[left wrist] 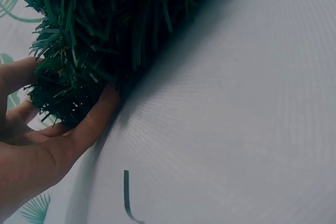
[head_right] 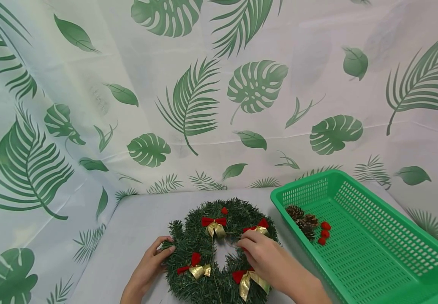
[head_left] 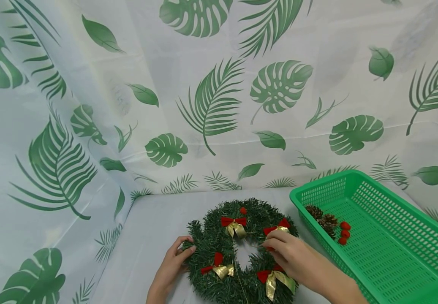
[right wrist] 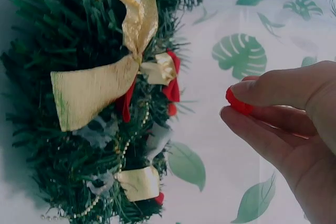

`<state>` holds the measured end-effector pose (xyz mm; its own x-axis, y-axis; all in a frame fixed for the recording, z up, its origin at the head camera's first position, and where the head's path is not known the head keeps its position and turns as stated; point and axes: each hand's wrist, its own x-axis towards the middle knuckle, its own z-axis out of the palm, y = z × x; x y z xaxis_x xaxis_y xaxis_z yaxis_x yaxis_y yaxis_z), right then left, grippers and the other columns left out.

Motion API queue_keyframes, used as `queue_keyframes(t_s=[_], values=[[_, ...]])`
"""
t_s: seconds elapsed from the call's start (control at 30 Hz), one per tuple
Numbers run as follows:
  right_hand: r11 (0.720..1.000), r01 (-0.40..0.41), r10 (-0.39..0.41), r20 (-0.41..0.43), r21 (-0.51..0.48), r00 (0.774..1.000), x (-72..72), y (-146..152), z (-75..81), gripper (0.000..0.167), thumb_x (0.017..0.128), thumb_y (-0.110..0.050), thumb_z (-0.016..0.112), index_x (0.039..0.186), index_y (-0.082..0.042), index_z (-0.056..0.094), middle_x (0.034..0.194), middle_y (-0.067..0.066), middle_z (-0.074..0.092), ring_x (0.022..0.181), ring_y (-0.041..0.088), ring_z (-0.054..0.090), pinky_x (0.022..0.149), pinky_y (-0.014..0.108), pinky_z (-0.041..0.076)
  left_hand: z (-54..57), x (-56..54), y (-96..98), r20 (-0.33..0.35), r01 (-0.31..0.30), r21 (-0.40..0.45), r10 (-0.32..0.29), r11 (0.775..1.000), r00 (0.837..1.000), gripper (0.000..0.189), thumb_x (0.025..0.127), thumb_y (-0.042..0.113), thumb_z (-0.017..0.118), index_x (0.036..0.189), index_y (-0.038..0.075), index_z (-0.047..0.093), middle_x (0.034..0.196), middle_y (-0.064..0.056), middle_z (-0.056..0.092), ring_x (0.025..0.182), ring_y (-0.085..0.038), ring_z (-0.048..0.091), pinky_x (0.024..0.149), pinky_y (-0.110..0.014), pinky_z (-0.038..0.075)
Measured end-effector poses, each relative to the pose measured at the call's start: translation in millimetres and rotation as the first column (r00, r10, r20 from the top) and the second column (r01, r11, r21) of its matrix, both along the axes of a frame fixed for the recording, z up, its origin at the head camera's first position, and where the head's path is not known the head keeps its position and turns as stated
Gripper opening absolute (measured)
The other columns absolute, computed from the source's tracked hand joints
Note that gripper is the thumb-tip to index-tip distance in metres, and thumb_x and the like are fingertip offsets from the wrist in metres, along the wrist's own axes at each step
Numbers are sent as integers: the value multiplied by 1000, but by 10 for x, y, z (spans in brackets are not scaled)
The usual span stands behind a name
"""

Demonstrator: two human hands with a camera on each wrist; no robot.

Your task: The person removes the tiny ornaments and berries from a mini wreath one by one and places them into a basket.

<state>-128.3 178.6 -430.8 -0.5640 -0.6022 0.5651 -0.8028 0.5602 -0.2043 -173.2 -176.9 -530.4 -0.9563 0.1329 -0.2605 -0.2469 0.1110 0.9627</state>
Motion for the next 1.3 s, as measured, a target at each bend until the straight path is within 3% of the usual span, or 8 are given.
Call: queue_keyframes(t_s=[0.8, 1.07, 1.3], values=[[995, 96, -95, -44, 35, 995, 6, 308, 25, 42, 66, 11, 88, 99, -10, 72, 99, 1, 66, 82, 15, 67, 66, 17, 53, 21, -8, -2, 12, -5, -3, 5, 1000, 1000, 38, 100, 34, 68, 127, 12, 56, 107, -8, 54, 96, -21, 49, 69, -37, 45], [998, 65, -65, -92, 0, 994, -30, 413, 6, 49, 57, 16, 89, 98, -7, 72, 97, 4, 67, 83, 18, 67, 71, 13, 51, 4, -9, -3, 14, -9, -4, 9, 1000, 1000, 39, 101, 33, 68, 129, 10, 55, 109, -8, 55, 99, -21, 50, 69, -38, 45], [997, 71, -70, -71, 13, 995, -29, 498, 36, 46, 61, 15, 87, 98, -8, 72, 97, 4, 65, 81, 17, 66, 67, 13, 51, -12, -12, 3, 17, -9, -5, 9, 1000, 1000, 38, 101, 32, 67, 129, 9, 55, 112, -9, 56, 97, -21, 50, 66, -38, 43]])
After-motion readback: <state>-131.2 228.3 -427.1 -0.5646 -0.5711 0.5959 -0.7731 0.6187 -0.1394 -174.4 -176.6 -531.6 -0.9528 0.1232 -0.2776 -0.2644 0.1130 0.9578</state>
